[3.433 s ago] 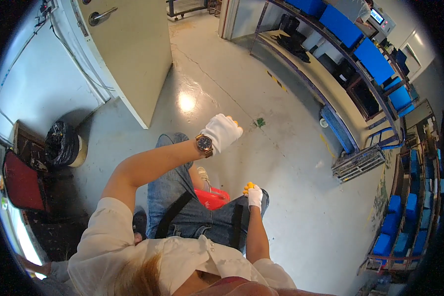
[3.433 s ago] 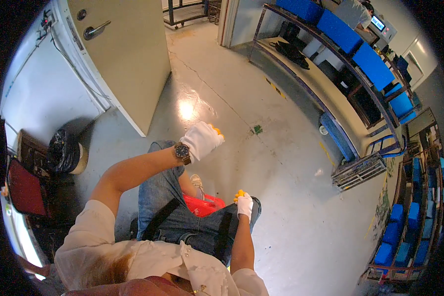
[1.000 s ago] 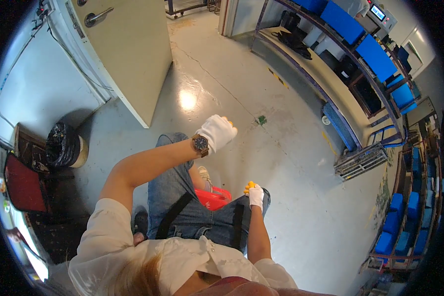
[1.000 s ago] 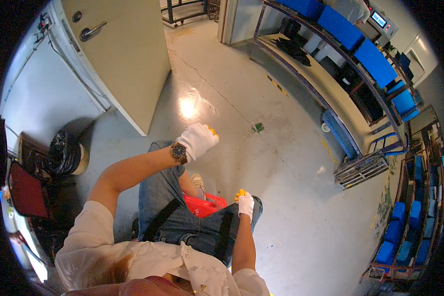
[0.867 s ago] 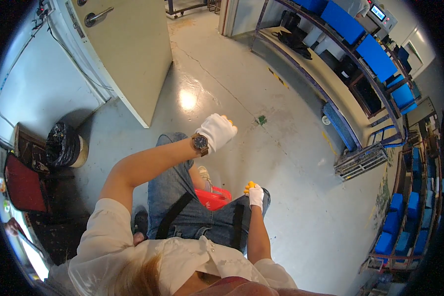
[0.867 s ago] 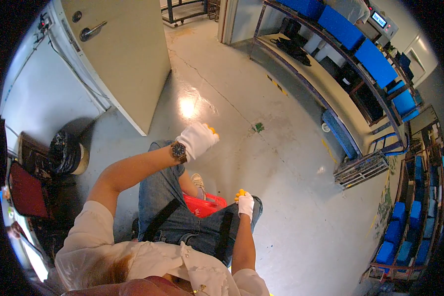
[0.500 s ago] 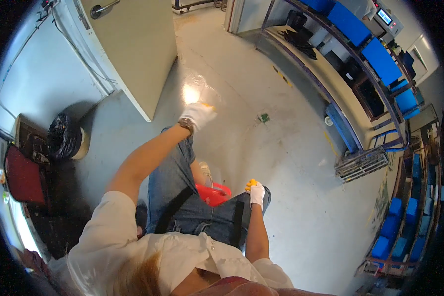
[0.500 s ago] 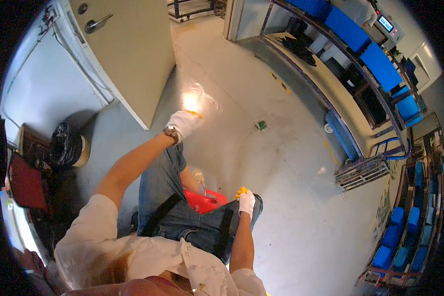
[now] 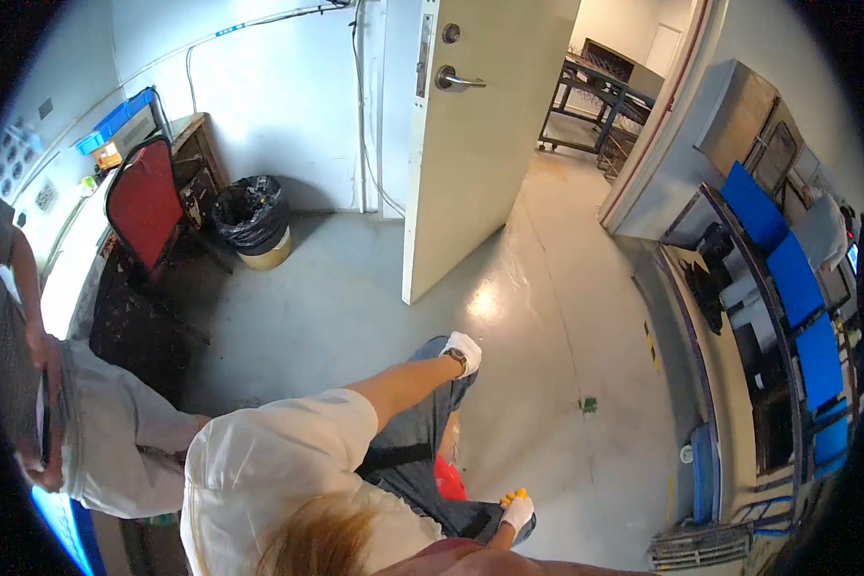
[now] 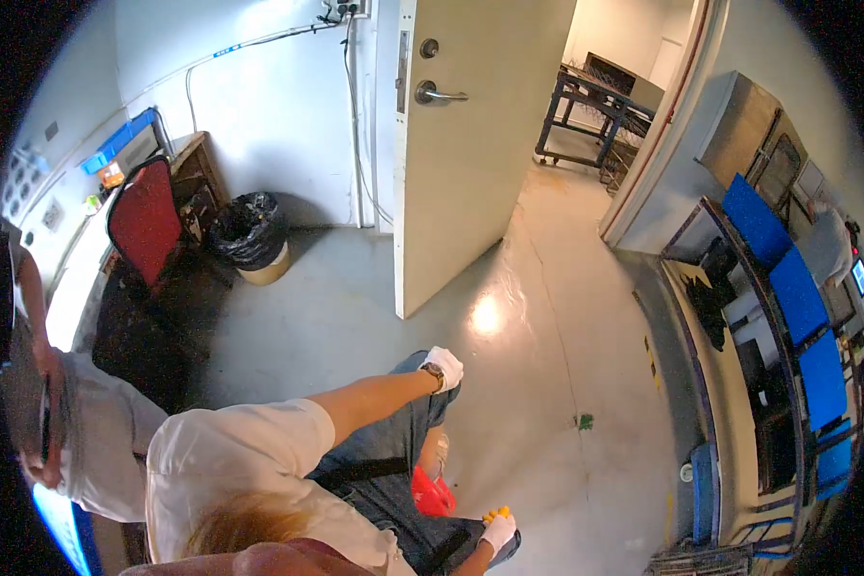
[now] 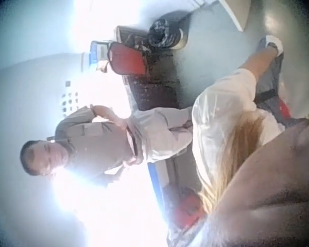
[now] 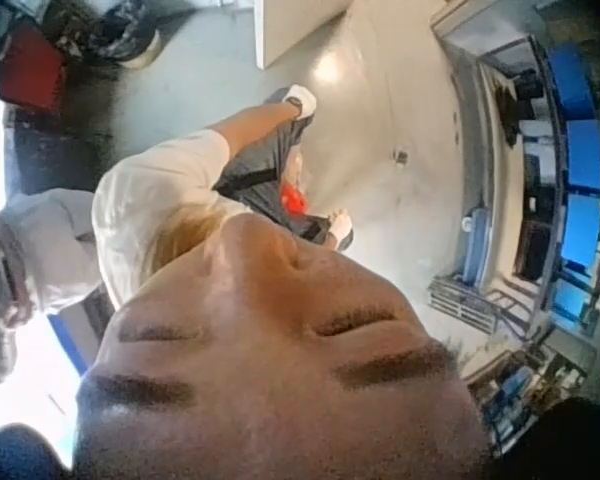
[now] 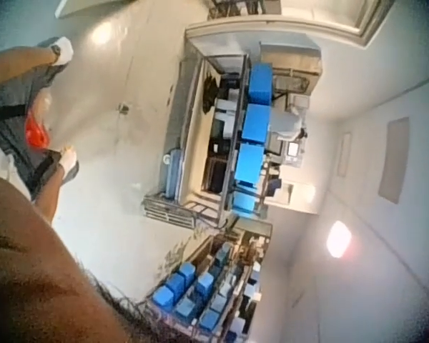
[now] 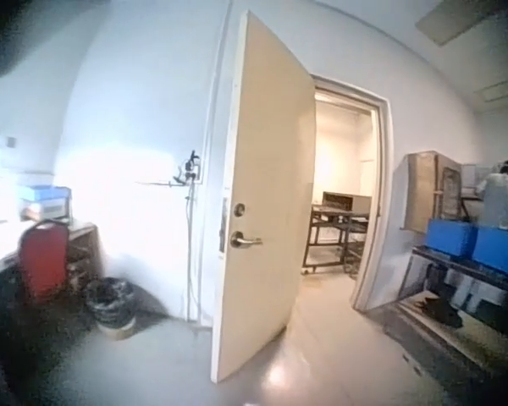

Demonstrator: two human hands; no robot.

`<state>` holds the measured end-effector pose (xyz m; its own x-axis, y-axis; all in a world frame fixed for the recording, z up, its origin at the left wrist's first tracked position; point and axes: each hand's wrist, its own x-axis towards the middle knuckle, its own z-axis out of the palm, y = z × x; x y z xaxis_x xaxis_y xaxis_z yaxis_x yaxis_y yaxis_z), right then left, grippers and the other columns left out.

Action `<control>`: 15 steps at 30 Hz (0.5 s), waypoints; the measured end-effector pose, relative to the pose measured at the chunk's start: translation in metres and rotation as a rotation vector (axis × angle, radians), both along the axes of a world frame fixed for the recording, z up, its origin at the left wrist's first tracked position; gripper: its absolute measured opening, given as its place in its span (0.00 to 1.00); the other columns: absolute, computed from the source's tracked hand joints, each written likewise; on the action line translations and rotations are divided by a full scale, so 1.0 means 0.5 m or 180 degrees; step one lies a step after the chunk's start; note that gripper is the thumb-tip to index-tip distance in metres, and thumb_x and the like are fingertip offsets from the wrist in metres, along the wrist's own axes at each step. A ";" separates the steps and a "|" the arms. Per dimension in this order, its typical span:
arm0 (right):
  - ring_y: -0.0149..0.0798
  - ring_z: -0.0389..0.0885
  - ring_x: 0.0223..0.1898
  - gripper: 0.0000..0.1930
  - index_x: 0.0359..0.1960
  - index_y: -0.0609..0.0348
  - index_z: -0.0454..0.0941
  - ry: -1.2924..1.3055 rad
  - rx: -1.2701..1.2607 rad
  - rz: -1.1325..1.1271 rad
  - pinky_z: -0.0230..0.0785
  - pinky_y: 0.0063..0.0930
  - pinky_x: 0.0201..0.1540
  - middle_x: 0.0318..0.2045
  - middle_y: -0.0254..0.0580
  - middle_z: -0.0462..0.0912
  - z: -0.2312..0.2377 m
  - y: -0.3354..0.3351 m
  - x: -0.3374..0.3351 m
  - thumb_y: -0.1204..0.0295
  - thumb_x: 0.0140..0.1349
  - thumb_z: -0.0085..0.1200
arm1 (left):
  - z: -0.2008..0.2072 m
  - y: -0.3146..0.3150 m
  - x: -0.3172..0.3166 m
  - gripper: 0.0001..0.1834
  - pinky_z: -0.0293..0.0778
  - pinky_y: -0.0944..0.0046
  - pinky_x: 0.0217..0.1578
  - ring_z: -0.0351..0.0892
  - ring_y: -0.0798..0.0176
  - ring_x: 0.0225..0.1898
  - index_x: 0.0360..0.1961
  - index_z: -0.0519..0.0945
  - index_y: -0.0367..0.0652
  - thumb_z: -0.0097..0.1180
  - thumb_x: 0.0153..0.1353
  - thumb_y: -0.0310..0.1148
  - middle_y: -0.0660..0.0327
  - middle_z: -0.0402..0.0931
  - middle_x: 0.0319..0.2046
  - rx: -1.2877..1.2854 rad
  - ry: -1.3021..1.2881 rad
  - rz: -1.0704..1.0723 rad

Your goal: The person removes blue metal plates from a machine and places them on a drying rack, then wipes the plates clean with a cleaning rag.

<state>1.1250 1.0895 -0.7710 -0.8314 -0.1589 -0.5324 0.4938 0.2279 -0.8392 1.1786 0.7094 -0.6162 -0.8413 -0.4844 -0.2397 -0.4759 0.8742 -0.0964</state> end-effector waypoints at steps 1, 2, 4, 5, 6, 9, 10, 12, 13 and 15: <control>0.34 0.70 0.13 0.06 0.28 0.64 0.68 0.0078 -0.0013 -0.0061 0.63 0.20 0.13 0.19 0.44 0.72 -0.001 0.003 0.004 0.76 0.49 0.38 | -0.003 0.002 0.003 0.09 0.65 0.61 0.23 0.74 0.59 0.28 0.22 0.78 0.45 0.46 0.41 0.31 0.59 0.75 0.22 0.0018 0.0066 -0.0014; 0.34 0.70 0.13 0.06 0.27 0.63 0.68 0.0170 -0.0044 -0.0086 0.62 0.20 0.13 0.17 0.44 0.72 -0.004 -0.003 0.001 0.75 0.50 0.38 | -0.006 -0.005 0.006 0.09 0.65 0.61 0.23 0.74 0.59 0.28 0.22 0.78 0.45 0.46 0.41 0.31 0.59 0.75 0.22 0.0005 0.0070 0.0023; 0.33 0.69 0.12 0.06 0.27 0.63 0.68 0.0105 -0.0232 -0.0016 0.62 0.20 0.13 0.17 0.43 0.72 -0.009 -0.011 -0.008 0.75 0.50 0.38 | -0.013 -0.019 0.009 0.09 0.65 0.62 0.23 0.74 0.58 0.28 0.22 0.78 0.44 0.46 0.42 0.32 0.58 0.75 0.22 -0.0034 0.0194 0.0012; 0.33 0.68 0.12 0.06 0.26 0.63 0.68 0.0034 -0.0399 -0.0006 0.61 0.19 0.13 0.17 0.43 0.71 -0.006 -0.013 -0.010 0.74 0.50 0.39 | -0.008 -0.017 0.004 0.09 0.65 0.62 0.23 0.74 0.58 0.28 0.22 0.78 0.44 0.46 0.42 0.32 0.58 0.75 0.22 -0.0029 0.0186 0.0026; 0.33 0.68 0.12 0.06 0.26 0.63 0.68 0.0026 -0.0394 0.0008 0.61 0.19 0.13 0.17 0.43 0.71 -0.005 -0.017 -0.010 0.74 0.50 0.39 | -0.003 -0.015 0.000 0.09 0.67 0.61 0.24 0.75 0.58 0.29 0.23 0.78 0.46 0.46 0.43 0.32 0.59 0.75 0.23 -0.0074 0.0161 0.0043; 0.32 0.68 0.11 0.05 0.26 0.62 0.67 -0.0008 -0.0164 -0.0064 0.60 0.18 0.12 0.16 0.42 0.71 0.009 -0.029 -0.006 0.75 0.50 0.39 | 0.000 -0.022 0.003 0.09 0.69 0.60 0.25 0.75 0.58 0.29 0.24 0.79 0.48 0.45 0.44 0.33 0.59 0.75 0.24 -0.0098 0.0152 0.0090; 0.32 0.68 0.11 0.06 0.27 0.62 0.68 -0.0025 -0.0172 -0.0088 0.61 0.19 0.13 0.16 0.42 0.71 0.013 -0.030 -0.005 0.75 0.50 0.38 | 0.001 -0.023 -0.001 0.09 0.69 0.60 0.26 0.75 0.57 0.28 0.24 0.79 0.47 0.46 0.43 0.33 0.59 0.75 0.24 -0.0072 0.0168 0.0086; 0.33 0.67 0.12 0.06 0.28 0.62 0.68 -0.0037 -0.0124 -0.0592 0.61 0.19 0.13 0.16 0.42 0.71 0.013 0.034 0.000 0.75 0.50 0.38 | 0.063 0.051 -0.060 0.12 0.69 0.57 0.28 0.75 0.55 0.29 0.24 0.78 0.45 0.43 0.43 0.35 0.55 0.75 0.26 0.0186 0.0019 -0.0422; 0.33 0.68 0.12 0.07 0.29 0.62 0.68 0.0026 -0.0319 -0.0428 0.62 0.19 0.14 0.16 0.42 0.71 0.022 0.011 0.005 0.76 0.50 0.37 | 0.027 0.011 -0.049 0.14 0.68 0.56 0.30 0.74 0.52 0.30 0.24 0.78 0.43 0.41 0.44 0.37 0.53 0.74 0.26 0.0321 0.0003 -0.0377; 0.33 0.69 0.13 0.09 0.31 0.62 0.68 -0.0185 -0.0909 -0.0365 0.63 0.20 0.15 0.18 0.43 0.71 0.012 -0.003 0.013 0.78 0.48 0.37 | -0.010 -0.051 -0.027 0.19 0.66 0.55 0.34 0.71 0.48 0.32 0.24 0.76 0.39 0.35 0.46 0.41 0.48 0.72 0.28 0.0588 0.0118 -0.0540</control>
<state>1.1314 1.0880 -0.7652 -0.8220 -0.2159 -0.5270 0.5517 -0.0728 -0.8308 1.1652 0.6839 -0.6213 -0.9168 -0.2863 -0.2785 -0.3210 0.9430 0.0873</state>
